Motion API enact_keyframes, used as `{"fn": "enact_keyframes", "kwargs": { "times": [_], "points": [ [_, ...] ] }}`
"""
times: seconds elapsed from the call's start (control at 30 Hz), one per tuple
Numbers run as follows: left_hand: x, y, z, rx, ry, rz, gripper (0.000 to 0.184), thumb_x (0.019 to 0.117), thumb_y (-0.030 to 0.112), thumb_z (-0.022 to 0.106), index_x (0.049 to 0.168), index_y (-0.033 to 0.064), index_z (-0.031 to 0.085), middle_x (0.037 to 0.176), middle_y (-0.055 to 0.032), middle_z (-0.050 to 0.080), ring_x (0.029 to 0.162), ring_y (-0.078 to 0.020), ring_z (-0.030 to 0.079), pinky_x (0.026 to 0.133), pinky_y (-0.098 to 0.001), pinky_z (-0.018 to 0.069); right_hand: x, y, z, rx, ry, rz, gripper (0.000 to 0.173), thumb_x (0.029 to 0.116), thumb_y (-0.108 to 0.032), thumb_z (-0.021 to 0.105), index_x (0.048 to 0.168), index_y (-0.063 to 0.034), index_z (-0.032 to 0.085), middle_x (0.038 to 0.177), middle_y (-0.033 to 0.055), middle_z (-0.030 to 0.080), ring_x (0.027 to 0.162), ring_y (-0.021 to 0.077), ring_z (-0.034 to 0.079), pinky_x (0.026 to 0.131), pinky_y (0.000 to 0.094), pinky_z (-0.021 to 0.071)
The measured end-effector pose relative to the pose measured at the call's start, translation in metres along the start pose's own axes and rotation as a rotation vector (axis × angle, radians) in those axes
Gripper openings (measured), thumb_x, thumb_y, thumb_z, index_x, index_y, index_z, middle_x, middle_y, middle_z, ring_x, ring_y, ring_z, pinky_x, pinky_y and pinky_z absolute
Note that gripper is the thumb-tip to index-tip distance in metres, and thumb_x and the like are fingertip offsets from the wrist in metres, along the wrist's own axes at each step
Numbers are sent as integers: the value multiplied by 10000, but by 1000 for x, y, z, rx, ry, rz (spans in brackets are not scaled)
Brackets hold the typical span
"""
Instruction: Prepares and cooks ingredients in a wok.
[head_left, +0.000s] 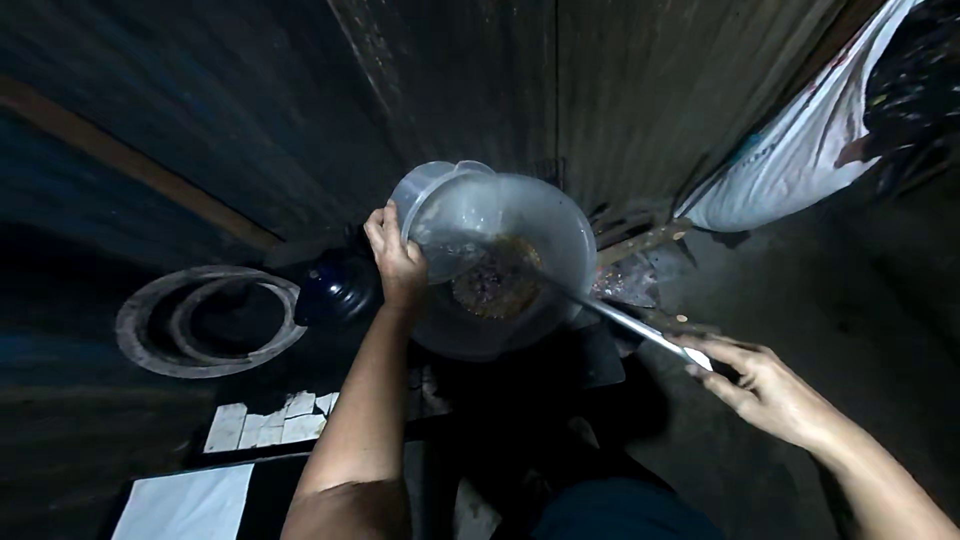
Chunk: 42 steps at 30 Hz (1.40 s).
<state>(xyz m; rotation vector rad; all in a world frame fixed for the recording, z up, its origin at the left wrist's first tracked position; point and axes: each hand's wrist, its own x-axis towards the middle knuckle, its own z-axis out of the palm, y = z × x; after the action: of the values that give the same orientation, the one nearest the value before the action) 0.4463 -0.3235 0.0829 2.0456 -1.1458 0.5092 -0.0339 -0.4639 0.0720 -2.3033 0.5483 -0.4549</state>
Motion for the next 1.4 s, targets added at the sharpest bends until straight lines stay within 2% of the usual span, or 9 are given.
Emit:
{"fn": "enact_keyframes", "kwargs": {
  "times": [0.23, 0.43, 0.6, 0.7, 0.87, 1.0, 1.13, 1.23, 1.4],
  "points": [
    [3, 3, 0, -13, -46, 32, 601, 905, -42, 472, 1505, -36, 429, 1456, -323, 440, 1339, -430, 470, 1113, -481, 416, 4, 5, 7, -89, -15, -13, 382, 994, -270, 553, 1347, -200, 679, 1149, 64, 731, 903, 152, 708, 795, 360, 599],
    [5, 14, 2, 46, -114, 98, 618, 883, -85, 509, 1495, -27, 441, 1470, -326, 427, 1376, -463, 433, 1135, -516, 392, 14, -15, 7, -332, 52, -82, 409, 967, -196, 513, 1331, -198, 699, 1016, 118, 716, 715, 266, 696, 571, 467, 563],
    [5, 0, 1, 205, -134, 207, 605, 859, -96, 577, 1453, -21, 494, 1437, -345, 469, 1319, -533, 468, 1087, -589, 406, 0, -23, -9, -412, 19, -104, 435, 931, -202, 485, 1293, -227, 726, 903, 88, 685, 606, 246, 650, 471, 440, 505],
    [5, -5, -2, 243, -134, 226, 618, 856, -79, 579, 1462, -22, 471, 1435, -352, 458, 1310, -537, 465, 1088, -591, 392, -7, -30, -14, -402, 67, -122, 425, 969, -214, 469, 1312, -231, 719, 871, 71, 657, 584, 201, 609, 455, 382, 463],
    [1, 3, 6, 221, -182, 219, 567, 894, -108, 573, 1448, -11, 493, 1412, -357, 483, 1291, -549, 489, 1063, -613, 424, 0, -20, 24, -393, 84, -81, 422, 972, -191, 491, 1332, -222, 709, 864, 109, 666, 544, 234, 616, 445, 416, 494],
    [-4, -4, 16, 244, -99, 252, 480, 947, -82, 510, 1421, -8, 520, 1373, -332, 520, 1240, -516, 535, 1028, -570, 460, 3, -29, 19, -358, 91, -67, 437, 981, -203, 476, 1365, -225, 684, 915, 99, 677, 587, 217, 626, 475, 396, 506],
    [-2, 2, 18, 166, -104, 261, 558, 904, -98, 529, 1453, -6, 482, 1436, -327, 464, 1315, -511, 476, 1080, -565, 420, 10, -30, 29, -400, 77, -61, 434, 972, -181, 490, 1352, -225, 693, 869, 106, 662, 544, 237, 613, 447, 413, 492],
    [-1, -5, 16, 232, -90, 277, 535, 909, -94, 520, 1434, 8, 516, 1389, -332, 509, 1271, -513, 515, 1052, -573, 438, -1, -37, 14, -453, 38, -57, 437, 940, -184, 497, 1312, -237, 720, 883, 100, 681, 552, 249, 633, 435, 436, 491],
    [-3, -8, 13, 246, -115, 235, 592, 872, -106, 563, 1451, -9, 487, 1420, -340, 480, 1301, -515, 489, 1078, -567, 421, -7, -47, 8, -437, 103, -74, 428, 976, -202, 470, 1326, -235, 713, 863, 79, 653, 539, 200, 590, 427, 374, 459]
  ]
}}
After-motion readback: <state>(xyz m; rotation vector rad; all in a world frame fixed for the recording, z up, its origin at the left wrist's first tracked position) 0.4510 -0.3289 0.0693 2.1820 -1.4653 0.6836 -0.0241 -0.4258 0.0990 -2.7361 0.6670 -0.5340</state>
